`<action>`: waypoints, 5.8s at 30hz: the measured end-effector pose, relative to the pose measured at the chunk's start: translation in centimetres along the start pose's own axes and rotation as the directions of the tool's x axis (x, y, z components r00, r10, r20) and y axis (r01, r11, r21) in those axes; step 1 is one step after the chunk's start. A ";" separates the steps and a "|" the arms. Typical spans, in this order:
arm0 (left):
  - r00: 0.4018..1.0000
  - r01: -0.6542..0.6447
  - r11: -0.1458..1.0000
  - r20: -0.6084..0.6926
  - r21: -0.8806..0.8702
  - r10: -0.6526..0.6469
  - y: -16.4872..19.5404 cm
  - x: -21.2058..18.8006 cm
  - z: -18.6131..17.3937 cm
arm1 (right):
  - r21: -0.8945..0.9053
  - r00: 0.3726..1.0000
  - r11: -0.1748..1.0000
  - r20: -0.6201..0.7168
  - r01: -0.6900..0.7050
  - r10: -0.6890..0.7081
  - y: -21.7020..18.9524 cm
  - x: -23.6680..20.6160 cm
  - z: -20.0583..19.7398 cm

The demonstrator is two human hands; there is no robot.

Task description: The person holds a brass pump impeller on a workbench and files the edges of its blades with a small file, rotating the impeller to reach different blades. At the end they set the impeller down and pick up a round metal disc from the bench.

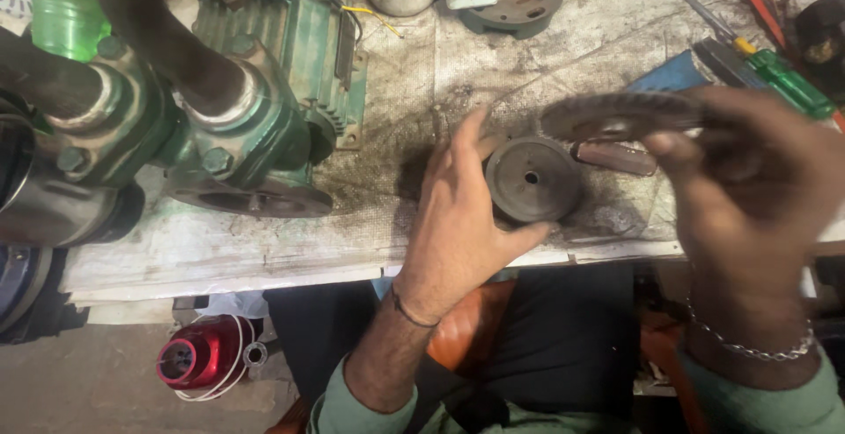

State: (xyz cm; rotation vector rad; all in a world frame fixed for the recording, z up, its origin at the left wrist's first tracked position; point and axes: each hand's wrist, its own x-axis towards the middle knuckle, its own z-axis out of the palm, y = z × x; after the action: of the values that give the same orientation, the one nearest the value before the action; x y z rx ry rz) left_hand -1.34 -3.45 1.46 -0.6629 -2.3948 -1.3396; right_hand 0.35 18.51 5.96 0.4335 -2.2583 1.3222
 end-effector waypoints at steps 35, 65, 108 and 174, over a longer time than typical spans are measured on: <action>0.991 -0.112 0.994 -0.081 -0.011 0.111 0.7 -0.8 -0.1 | 0.351 0.854 0.817 0.430 -0.457 0.293 3.1 1.4 -0.2; 0.973 -0.207 0.978 -0.114 -0.031 0.203 0.0 -1.1 0.8 | 0.287 0.813 0.815 0.477 -0.503 0.334 4.0 1.4 -0.4; 0.989 -0.088 0.993 -0.110 0.079 0.096 -0.3 -0.2 2.3 | -0.479 0.918 0.869 0.281 -0.120 0.281 -3.6 0.8 -2.1; 0.965 0.134 0.991 -0.231 0.023 -0.125 2.2 -1.8 3.9 | -0.751 0.815 0.614 0.502 0.245 0.288 -4.7 -1.2 0.7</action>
State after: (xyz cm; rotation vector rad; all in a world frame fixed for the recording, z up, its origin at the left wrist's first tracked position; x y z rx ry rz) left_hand 1.20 0.43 0.17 -0.3249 -2.3029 -1.3373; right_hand 3.53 15.71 8.38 0.5089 -3.0648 0.0035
